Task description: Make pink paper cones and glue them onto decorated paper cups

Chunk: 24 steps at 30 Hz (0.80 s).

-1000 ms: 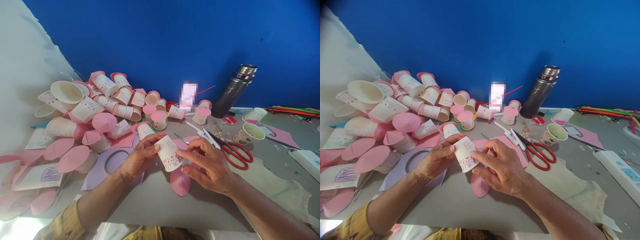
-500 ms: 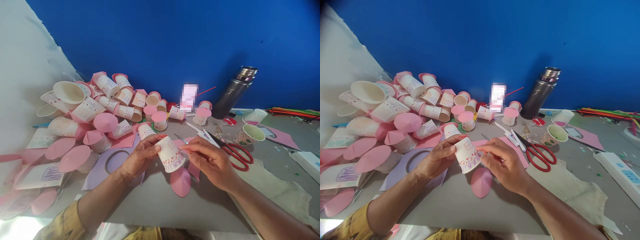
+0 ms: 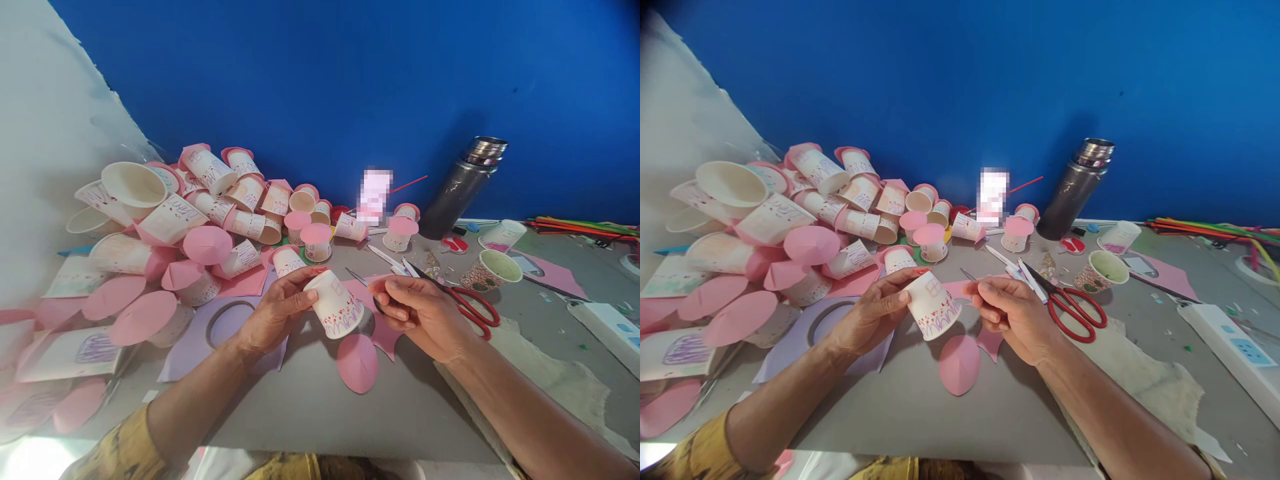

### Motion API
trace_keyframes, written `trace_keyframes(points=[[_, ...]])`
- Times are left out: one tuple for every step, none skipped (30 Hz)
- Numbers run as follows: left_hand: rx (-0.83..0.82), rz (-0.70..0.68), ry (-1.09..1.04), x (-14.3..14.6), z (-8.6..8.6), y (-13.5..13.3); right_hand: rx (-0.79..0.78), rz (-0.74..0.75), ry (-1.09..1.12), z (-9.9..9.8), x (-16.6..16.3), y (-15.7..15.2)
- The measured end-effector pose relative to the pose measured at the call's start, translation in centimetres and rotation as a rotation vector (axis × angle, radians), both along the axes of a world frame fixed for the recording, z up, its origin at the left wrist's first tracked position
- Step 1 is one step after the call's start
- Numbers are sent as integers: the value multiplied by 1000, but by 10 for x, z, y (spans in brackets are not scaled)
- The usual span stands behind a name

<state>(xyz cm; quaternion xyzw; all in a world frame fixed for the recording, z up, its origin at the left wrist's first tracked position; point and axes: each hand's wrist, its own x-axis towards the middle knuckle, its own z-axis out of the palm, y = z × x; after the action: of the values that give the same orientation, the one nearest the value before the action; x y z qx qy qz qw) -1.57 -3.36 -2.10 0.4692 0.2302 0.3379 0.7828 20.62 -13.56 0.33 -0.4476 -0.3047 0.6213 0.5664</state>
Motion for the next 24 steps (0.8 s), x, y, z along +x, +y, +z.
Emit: trace_keyframes(points=[[24, 15, 16, 0, 0, 0, 4, 0, -11, -1, 1, 0], [55, 31, 36, 0, -1, 0, 7, -1, -21, -2, 1, 1], [91, 46, 62, 0, -1, 0, 11, -5, -30, -3, 2, 1], [134, 60, 94, 0, -2, 0, 14, -12, -38, -4, 3, 2], [186, 69, 135, 0, -3, 0, 17, -18, -42, -5, 4, 2], [253, 76, 183, 0, -3, 0, 19, -26, -43, -6, 5, 3], [338, 79, 237, -1, -3, -1, 20, -35, -42, -7, 6, 4], [434, 75, 292, -2, -3, -2, 21, -41, -41, -8, 8, 4], [532, 63, 344, -2, -3, -3, 22, -44, -43, -9, 9, 5], [618, 46, 388, -3, -2, -4, 25, -45, -47, -10, 10, 6], [685, 27, 423, -3, -1, -6, 29, -44, -52, -11, 10, 6], [731, 10, 450, -3, -1, -8, 33, -43, -57, -12, 11, 7], [759, -2, 468, -2, 0, -10, 38, -42, -63, -12, 12, 7], [780, -3, 481, -2, 1, -11, 43, -43, -69, -12, 12, 8], [797, 2, 491, -1, 1, -12, 46, -44, -74, -13, 12, 8], [807, 13, 503, 0, 1, -13, 48, -44, -82, -13, 12, 8], [808, 26, 518, 0, 1, -14, 51, -43, -94, -13, 12, 9], [798, 41, 537, 1, 0, -14, 56, -42, -112, -13, 12, 9], [779, 54, 556, 2, -1, -14, 62, -44, -138, -13, 11, 10], [758, 66, 571, 2, -3, -14, 67, -50, -172, -13, 11, 10], [743, 78, 578, 3, -5, -13, 70, -57, -217, -13, 11, 11], [736, 87, 577, 3, -7, -12, 70, -66, -275, -12, 11, 11], [739, 97, 570, 3, -9, -12, 72, -73, -354, -11, 12, 11], [745, 100, 562, 4, -10, -11, 76, -76, -458, -11, 12, 11]])
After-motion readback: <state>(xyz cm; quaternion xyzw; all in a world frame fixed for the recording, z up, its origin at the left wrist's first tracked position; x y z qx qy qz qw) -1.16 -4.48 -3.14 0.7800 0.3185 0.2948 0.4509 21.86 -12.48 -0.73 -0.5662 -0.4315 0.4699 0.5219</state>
